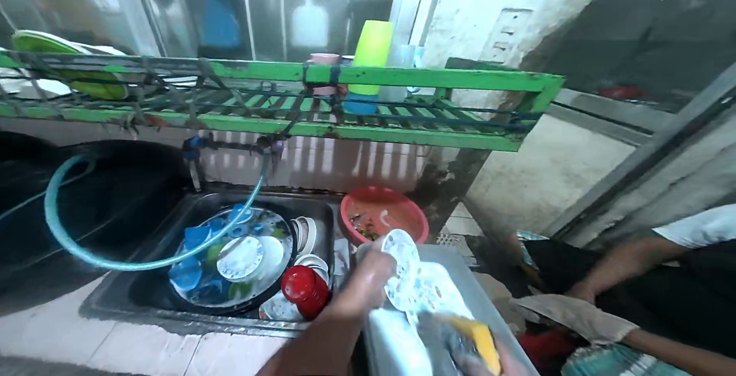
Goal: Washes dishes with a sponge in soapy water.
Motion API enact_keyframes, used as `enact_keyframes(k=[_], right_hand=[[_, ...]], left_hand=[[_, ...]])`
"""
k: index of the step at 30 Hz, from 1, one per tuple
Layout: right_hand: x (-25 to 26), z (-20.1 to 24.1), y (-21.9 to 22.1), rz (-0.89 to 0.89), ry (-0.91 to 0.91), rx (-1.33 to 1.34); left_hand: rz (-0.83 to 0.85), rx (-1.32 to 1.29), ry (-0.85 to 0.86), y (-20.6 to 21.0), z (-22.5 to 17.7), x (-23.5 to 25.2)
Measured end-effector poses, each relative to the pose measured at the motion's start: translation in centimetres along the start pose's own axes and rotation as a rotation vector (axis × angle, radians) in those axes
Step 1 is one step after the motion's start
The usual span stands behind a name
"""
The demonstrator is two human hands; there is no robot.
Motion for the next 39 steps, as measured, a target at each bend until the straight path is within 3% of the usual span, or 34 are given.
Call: enact_keyframes(k=[3,5,8,13,16,20,24,27,30,33,35,37,39], right_hand=[[1.7,5.2,0.3,-0.155,-0.148,0.148],[4.2,5.6,0.7,-0.209,-0.134,0.177],[7.0,3.2,0.7,-0.278,-0.028,0.214],[3.8,7.9,4.3,-0.273,-0.256,0.166],[5.3,5.3,2.4,-0.317,-0.126,0.206],[5.0,5.4,3.8,-0.356,-0.094,0.302],[4.4,5.6,6.2,-0.183,-0.097,0.178],[6.5,3.5,3.6,-0.182,0.006,-0.014],[5.2,6.5,4.3,-0.23,-0.111,-0.118],[5.5,6.0,4.6,-0.248,-0.084,0.144],[7.8,3.1,3.2,-0.258,0.018,0.416],[8.9,3.0,1.2,-0.296,-0.002,0.637],[8.2,5.1,-1.1,-0.352,-0.139,0.749]], left_hand=[[0.148,0.022,-0.054,4.4,1.6,-3.4],[0.179,-0.043,-0.022,6.2,2.9,-5.0],[0.174,-0.086,-0.068,6.5,3.9,-5.5],[0.187,-0.04,0.004,4.6,3.0,-5.8],[0.231,-0.097,0.046,5.1,3.3,-6.0],[0.063,-0.083,0.279,4.1,2.7,-4.6],[-0.131,-0.256,0.165,0.8,0.9,-3.7],[-0.113,-0.334,0.151,1.2,1.7,-3.8],[-0.073,-0.305,0.21,2.9,2.7,-3.9],[-0.042,-0.248,0.302,3.8,3.0,-4.1],[0.008,-0.155,0.337,4.3,2.7,-4.4],[-0.04,-0.004,0.359,3.7,2.2,-4.9],[-0.055,-0.028,0.216,2.6,2.5,-5.0]])
Point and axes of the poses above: each hand's wrist, its own x-axis towards the middle knuckle, its own y-axis out of the palm, z = x × y, the point moved 8 cm from there along x, towards the middle knuckle, and after that the axes turned 15 degrees about z, right-handed, at the moved point
